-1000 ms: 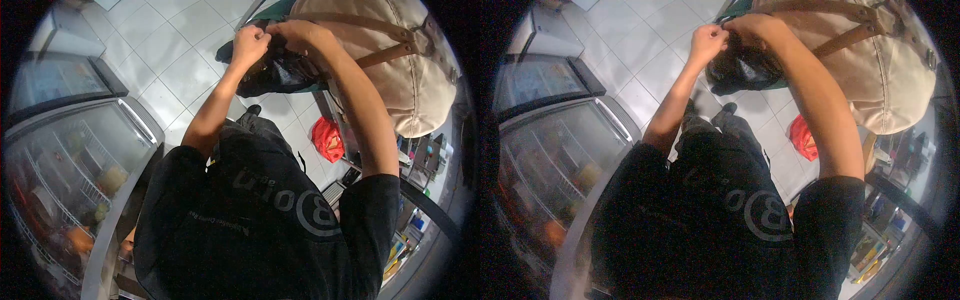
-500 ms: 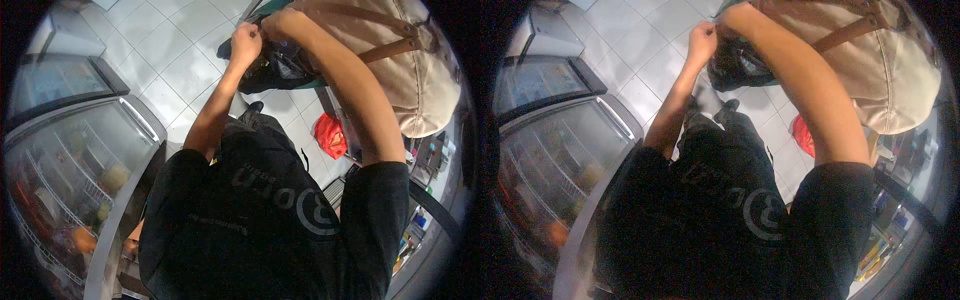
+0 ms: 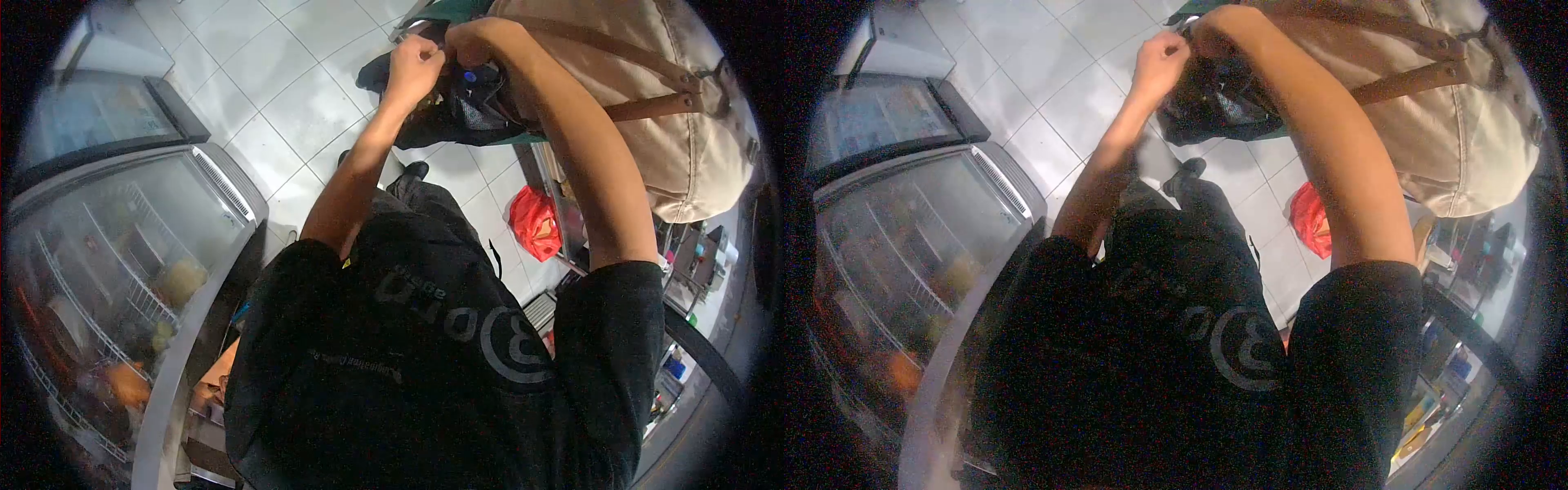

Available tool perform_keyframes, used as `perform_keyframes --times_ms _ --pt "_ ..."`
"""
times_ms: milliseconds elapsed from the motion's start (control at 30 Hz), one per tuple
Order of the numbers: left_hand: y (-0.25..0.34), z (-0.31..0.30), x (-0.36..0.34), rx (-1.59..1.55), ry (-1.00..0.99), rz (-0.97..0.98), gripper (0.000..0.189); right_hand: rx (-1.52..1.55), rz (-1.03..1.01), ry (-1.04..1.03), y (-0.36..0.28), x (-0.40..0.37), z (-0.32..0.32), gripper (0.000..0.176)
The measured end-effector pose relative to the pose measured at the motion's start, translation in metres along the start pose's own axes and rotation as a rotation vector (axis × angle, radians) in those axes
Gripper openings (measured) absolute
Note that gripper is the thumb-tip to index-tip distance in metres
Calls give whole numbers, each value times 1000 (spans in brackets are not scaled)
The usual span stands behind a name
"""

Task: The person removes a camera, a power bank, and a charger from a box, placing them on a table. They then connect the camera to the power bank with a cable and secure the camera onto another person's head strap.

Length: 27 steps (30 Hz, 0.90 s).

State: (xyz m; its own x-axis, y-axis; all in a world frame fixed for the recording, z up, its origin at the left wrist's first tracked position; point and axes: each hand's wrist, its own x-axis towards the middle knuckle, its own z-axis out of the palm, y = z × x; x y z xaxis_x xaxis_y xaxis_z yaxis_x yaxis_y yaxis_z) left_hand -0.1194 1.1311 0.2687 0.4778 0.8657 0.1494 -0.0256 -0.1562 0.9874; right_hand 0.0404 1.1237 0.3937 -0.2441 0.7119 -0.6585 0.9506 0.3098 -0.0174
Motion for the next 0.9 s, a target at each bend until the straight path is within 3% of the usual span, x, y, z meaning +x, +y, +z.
perform_keyframes --times_ms 33,100,133,200,267,367,533,567,667,800,867,900 --pt "-3 1 -1 -88 -21 -76 17 1 3 3 16 7 17 29" --pt "-8 3 -5 -173 -46 -158 18 29 224 92 43 24 54 26" --pt "-9 4 -6 -201 -44 -164 18 31 225 91 32 16 35 26" --pt "-6 5 -8 -231 -39 -166 18 191 161 -192 14 3 -9 32" --pt "5 3 -12 0 -36 20 17 127 193 -170 6 4 -11 33" --pt "24 -1 -7 -93 -104 -120 19 45 325 -130 10 16 -7 34" --pt "21 -2 -4 88 -117 27 21 -161 500 -47 -1 29 5 36" --pt "21 -3 -6 106 -112 32 21 -95 579 -129 -9 27 -4 38" --pt "15 2 -7 103 -136 7 21 -112 403 -232 -10 26 -11 37" --pt "48 -5 -11 22 18 -75 14 -324 428 -279 -15 36 -15 36" --pt "63 -13 -11 -41 -191 -240 24 -145 184 -368 1 25 -30 31" --pt "51 -8 -6 -40 -187 -232 24 -52 612 -501 -34 29 -55 24"
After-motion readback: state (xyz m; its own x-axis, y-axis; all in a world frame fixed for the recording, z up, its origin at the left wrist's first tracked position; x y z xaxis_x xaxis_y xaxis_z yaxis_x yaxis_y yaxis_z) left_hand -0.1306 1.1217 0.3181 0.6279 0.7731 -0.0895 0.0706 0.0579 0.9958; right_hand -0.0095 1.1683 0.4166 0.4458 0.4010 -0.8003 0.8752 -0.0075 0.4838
